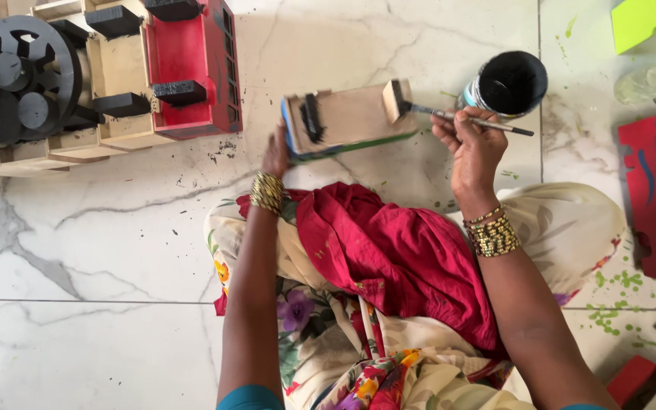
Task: The person sits on the floor and paints wooden toy parts black using a brush, dipping the brush into a paint can between strokes. They hold each wooden piece steady with one hand while brushing its surfaces, working through several pieces one at a time.
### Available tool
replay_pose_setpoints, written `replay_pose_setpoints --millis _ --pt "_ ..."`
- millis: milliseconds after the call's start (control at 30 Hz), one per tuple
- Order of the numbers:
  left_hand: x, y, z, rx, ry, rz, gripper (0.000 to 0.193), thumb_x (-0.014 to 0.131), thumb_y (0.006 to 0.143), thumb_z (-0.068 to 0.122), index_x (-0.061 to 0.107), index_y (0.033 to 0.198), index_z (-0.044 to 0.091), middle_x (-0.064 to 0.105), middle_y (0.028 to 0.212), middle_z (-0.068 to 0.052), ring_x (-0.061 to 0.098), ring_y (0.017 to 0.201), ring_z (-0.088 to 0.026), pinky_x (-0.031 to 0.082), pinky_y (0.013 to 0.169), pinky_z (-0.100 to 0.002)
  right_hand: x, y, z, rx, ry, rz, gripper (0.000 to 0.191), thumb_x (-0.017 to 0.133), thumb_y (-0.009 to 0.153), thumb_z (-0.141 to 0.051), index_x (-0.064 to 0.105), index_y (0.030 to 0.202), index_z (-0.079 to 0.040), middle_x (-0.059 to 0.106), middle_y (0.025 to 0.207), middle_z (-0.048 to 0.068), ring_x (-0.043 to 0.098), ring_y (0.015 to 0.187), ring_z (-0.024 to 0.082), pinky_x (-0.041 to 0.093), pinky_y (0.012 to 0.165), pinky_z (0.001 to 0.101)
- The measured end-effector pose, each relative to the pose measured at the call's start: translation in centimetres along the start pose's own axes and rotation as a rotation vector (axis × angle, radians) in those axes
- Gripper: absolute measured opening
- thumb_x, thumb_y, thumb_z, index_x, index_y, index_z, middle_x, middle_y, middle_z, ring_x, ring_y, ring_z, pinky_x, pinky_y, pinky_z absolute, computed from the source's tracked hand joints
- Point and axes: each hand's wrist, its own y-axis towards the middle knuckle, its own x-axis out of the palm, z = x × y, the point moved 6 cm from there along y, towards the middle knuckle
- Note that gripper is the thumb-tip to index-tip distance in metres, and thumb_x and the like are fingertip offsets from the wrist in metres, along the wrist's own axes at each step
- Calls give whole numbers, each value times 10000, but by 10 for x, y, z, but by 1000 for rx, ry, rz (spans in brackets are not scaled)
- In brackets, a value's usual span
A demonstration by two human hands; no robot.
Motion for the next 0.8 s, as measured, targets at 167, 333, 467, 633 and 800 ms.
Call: replay_pose_setpoints --millis 167,333,467,633,800 --pt "26 -23 -35 32 -238 83 848 381 969 723 470 1405 1 671 1185 -203 722 1085 -330 628 845 -446 -21 2 -14 -74 28 137 162 674 1015 -55 555 1125 -52 716 1005 131 778 917 289 676 825 367" --pt "31 -35 -16 379 -353 18 941 528 964 719 321 1541 5 403 1477 -197 441 1362 -343 432 1098 -479 -33 8 -18 -213 -104 143 174 673 1018 -50 527 1106 -12 692 1031 125 776 905 252 683 801 352" --pt "46 -78 1 730 24 -78 1377 920 679 513 50 1627 24 209 1642 -252 249 1515 -401 304 1153 -511 -38 18 -4 -246 -237 110 163 648 1017 -54 523 1107 0 701 1033 146 774 899 224 684 781 308" --pt "56 -96 10 847 344 56 1583 1033 500 484 21 1605 -25 270 1561 -327 337 1460 -471 366 1191 -527 -37 27 21 -192 -315 114 160 647 1008 -54 524 1090 6 698 995 168 775 862 220 683 746 292" --pt "58 -86 2 805 368 119 1477 1035 539 438 104 1586 -29 314 1549 -306 377 1447 -456 384 1197 -516 -25 36 22 -196 -224 99 152 650 1005 -29 518 1068 15 683 1022 169 771 886 220 695 785 317"
